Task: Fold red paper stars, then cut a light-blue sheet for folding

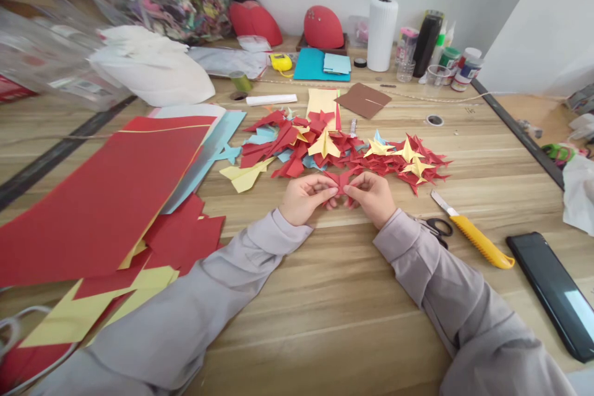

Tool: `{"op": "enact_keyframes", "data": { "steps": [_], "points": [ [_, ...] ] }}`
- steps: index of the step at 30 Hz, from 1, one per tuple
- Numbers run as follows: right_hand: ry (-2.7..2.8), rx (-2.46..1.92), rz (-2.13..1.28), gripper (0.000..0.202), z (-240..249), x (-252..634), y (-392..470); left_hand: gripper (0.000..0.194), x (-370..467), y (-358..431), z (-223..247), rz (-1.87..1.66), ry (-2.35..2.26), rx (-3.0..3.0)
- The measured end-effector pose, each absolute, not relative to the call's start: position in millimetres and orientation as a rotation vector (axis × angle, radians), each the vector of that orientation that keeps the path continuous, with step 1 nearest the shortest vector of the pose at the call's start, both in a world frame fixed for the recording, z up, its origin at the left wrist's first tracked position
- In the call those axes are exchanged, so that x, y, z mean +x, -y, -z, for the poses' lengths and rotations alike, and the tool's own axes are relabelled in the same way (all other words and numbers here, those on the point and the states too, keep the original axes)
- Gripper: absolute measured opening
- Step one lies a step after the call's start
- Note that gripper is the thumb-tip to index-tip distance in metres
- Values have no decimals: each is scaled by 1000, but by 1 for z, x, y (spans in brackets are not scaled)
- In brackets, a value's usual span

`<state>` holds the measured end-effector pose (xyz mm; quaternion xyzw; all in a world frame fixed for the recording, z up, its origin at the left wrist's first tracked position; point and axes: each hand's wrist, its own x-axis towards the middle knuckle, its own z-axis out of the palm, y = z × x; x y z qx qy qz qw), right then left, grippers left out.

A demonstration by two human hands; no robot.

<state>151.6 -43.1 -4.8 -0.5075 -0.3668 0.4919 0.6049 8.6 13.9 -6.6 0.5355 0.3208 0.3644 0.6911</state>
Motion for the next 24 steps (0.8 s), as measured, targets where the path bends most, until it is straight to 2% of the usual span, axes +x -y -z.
{"op": "enact_keyframes", "data": {
  "steps": [24],
  "points": [
    [894, -1177, -1075, 40, 9, 152, 43, 35, 9, -16, 8, -836, -708, 1161]
  ]
}}
